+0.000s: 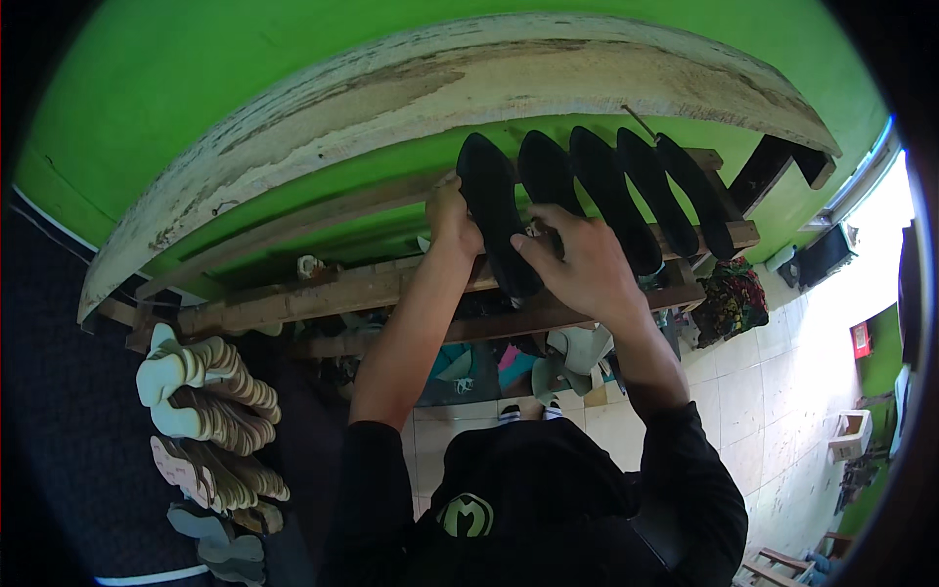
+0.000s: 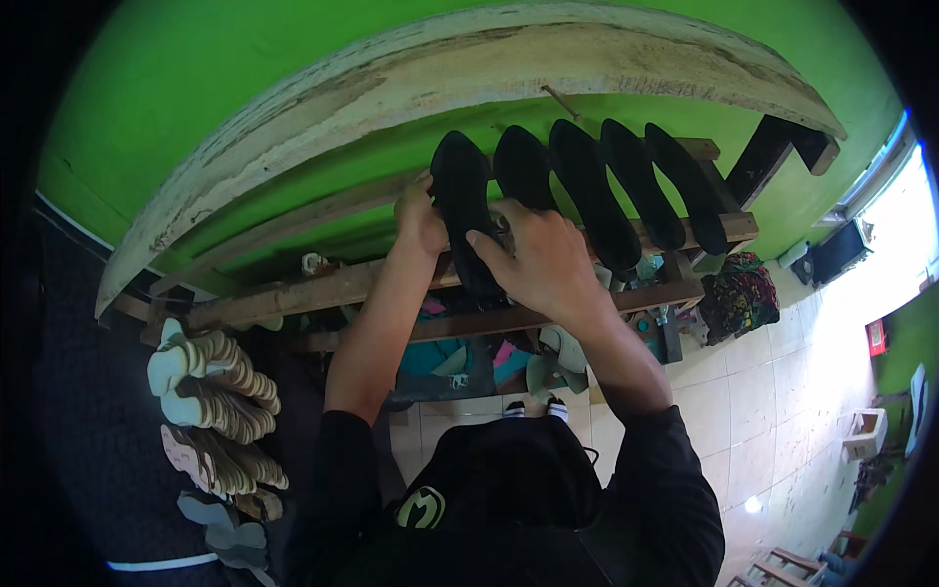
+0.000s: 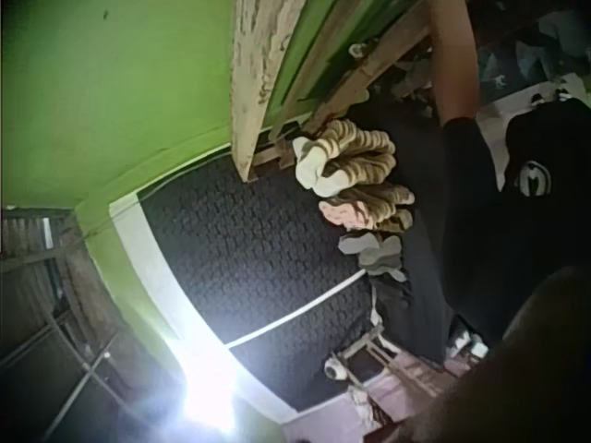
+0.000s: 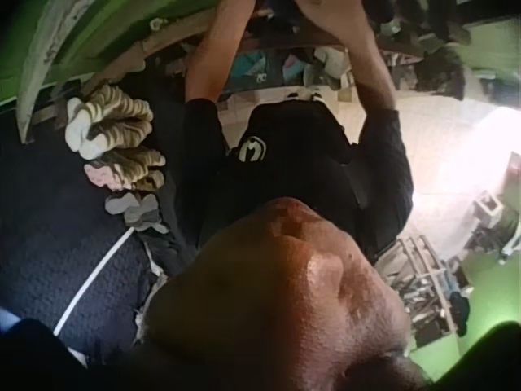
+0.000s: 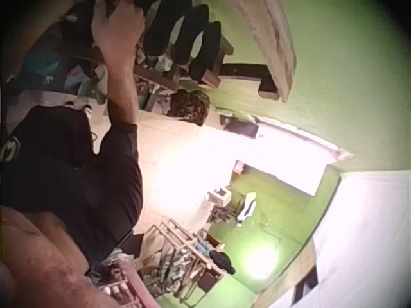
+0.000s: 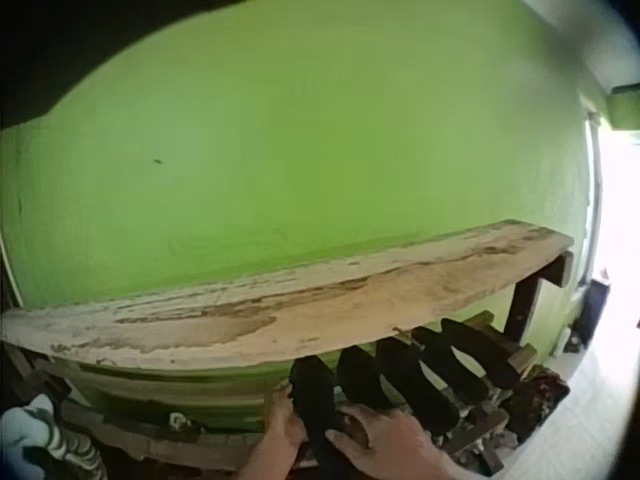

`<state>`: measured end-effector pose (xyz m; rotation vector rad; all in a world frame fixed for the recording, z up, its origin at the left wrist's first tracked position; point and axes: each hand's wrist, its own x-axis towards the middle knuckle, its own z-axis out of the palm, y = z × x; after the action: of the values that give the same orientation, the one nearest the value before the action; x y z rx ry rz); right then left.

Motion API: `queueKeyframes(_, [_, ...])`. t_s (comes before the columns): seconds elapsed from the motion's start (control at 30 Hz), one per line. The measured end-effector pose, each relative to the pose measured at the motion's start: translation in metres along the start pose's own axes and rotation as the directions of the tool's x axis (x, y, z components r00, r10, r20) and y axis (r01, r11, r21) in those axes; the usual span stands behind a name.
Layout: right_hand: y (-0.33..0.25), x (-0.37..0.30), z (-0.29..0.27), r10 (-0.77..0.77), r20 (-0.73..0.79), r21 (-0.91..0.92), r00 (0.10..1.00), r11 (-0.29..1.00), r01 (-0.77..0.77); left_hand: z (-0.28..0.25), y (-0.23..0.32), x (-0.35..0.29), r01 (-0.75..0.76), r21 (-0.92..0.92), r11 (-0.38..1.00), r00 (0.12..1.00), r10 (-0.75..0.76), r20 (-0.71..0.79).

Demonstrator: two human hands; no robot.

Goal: Apply adhesive to shoe insoles using a brush.

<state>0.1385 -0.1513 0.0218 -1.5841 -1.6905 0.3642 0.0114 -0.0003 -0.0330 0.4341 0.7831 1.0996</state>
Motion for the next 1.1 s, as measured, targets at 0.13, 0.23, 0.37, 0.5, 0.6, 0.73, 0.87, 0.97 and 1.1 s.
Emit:
queueKeyframes(0.13, [0.006,0.002,-0.006,-0.093,-0.120,0.093,0.988,0.990,0.105,0.000,-0.009,0.012,-0.070,-0.021,0.997,0.998,0.071,0.002])
queueKeyframes(0.23, [0.008,0.004,-0.022,-0.046,-0.101,0.099,0.994,0.994,0.056,0.006,-0.007,0.005,-0.086,-0.023,0.996,0.996,0.085,-0.029])
queueKeyframes(0.37, [0.017,0.002,-0.031,-0.074,-0.164,0.113,0.984,0.989,0.094,0.011,0.004,-0.015,-0.082,0.146,0.986,0.984,0.103,-0.148])
queueKeyframes(0.5, [0.028,-0.006,-0.046,-0.012,-0.193,0.201,0.981,0.978,0.051,-0.007,0.009,-0.032,-0.084,0.348,0.934,0.994,0.101,-0.030])
queueKeyframes(0.6, [0.038,-0.009,-0.050,-0.019,-0.206,0.235,0.978,0.970,0.068,-0.029,0.019,-0.040,-0.096,0.288,0.953,0.995,0.086,0.049])
queueKeyframes(0.73, [0.044,-0.015,-0.059,-0.037,-0.225,0.203,0.974,0.976,0.084,-0.028,0.027,-0.044,-0.087,0.251,0.964,0.988,0.052,0.145])
queueKeyframes(0.87, [0.048,-0.017,-0.064,-0.037,-0.216,0.221,0.976,0.971,0.086,-0.025,0.025,-0.041,-0.120,0.167,0.979,0.984,0.095,0.154])
queueKeyframes(0.97, [0.052,-0.018,-0.064,-0.033,-0.182,0.219,0.983,0.973,0.073,-0.021,0.021,-0.040,-0.150,0.165,0.975,0.984,0.131,0.118])
queueKeyframes(1.1, [0.057,-0.022,-0.066,-0.053,-0.170,0.233,0.984,0.968,0.092,-0.017,0.017,-0.046,-0.188,0.174,0.967,0.978,0.168,0.121])
